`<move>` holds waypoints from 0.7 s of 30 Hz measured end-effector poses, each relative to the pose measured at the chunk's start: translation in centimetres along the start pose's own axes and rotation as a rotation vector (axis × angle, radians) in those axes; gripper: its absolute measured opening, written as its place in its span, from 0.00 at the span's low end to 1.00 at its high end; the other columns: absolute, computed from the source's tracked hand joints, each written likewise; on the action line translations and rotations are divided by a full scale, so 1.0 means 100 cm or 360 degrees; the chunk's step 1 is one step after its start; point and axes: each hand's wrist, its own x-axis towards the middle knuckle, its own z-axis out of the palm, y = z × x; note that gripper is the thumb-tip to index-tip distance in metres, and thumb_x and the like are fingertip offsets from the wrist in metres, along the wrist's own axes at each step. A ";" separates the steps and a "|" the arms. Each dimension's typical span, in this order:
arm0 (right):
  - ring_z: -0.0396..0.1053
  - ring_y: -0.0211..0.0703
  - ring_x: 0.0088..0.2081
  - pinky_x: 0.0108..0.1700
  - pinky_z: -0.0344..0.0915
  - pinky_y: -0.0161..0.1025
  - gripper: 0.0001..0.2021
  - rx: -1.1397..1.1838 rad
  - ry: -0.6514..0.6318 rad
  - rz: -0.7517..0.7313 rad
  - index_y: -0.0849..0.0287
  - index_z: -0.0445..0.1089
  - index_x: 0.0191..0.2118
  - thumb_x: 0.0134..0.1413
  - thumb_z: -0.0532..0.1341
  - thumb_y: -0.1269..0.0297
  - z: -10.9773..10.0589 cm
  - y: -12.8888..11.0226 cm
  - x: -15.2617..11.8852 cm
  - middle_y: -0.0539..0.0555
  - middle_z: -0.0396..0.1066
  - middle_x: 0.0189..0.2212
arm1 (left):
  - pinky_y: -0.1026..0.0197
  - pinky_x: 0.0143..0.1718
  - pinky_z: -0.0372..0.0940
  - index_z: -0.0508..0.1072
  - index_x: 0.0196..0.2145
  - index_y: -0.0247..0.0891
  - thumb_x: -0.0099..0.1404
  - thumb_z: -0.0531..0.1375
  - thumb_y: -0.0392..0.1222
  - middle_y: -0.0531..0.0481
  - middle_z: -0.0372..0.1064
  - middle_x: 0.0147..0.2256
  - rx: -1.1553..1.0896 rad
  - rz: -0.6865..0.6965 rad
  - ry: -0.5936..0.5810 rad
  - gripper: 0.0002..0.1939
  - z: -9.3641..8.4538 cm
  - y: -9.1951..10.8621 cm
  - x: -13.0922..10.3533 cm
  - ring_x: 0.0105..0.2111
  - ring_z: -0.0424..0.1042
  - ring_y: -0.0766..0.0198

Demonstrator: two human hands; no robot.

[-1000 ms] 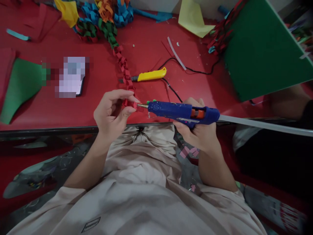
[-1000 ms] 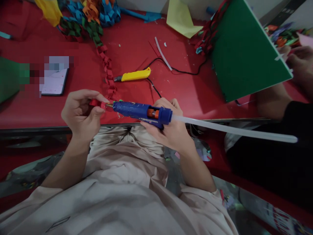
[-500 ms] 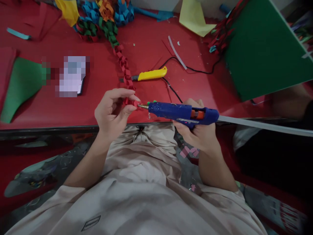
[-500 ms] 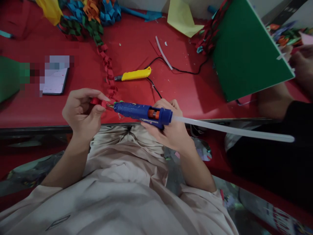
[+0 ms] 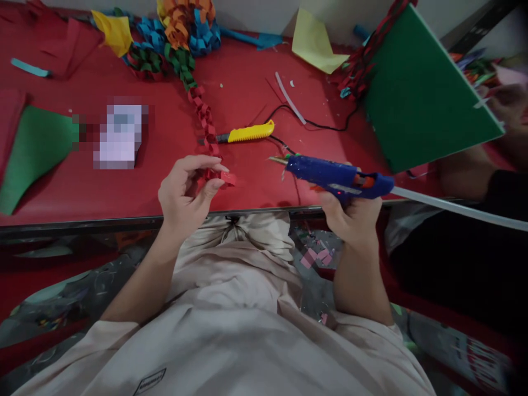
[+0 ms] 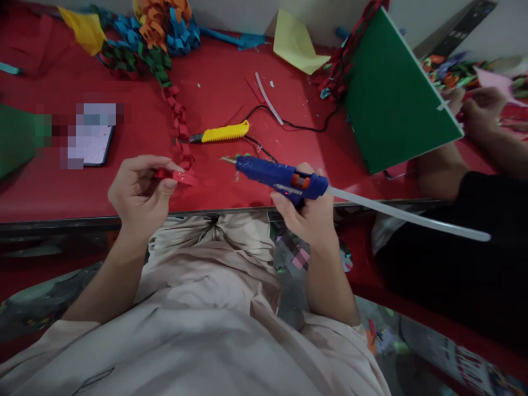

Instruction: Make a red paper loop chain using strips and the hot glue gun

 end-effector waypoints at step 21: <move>0.74 0.49 0.39 0.42 0.71 0.49 0.09 0.0270 0.0601 -0.0320 0.52 0.67 0.45 0.60 0.64 0.65 0.058 -0.046 -0.031 0.54 0.75 0.36 | 0.66 0.41 0.74 0.75 0.52 0.43 0.71 0.66 0.45 0.47 0.77 0.42 -0.0125 -0.0107 0.0081 0.13 0.007 -0.002 -0.010 0.42 0.78 0.66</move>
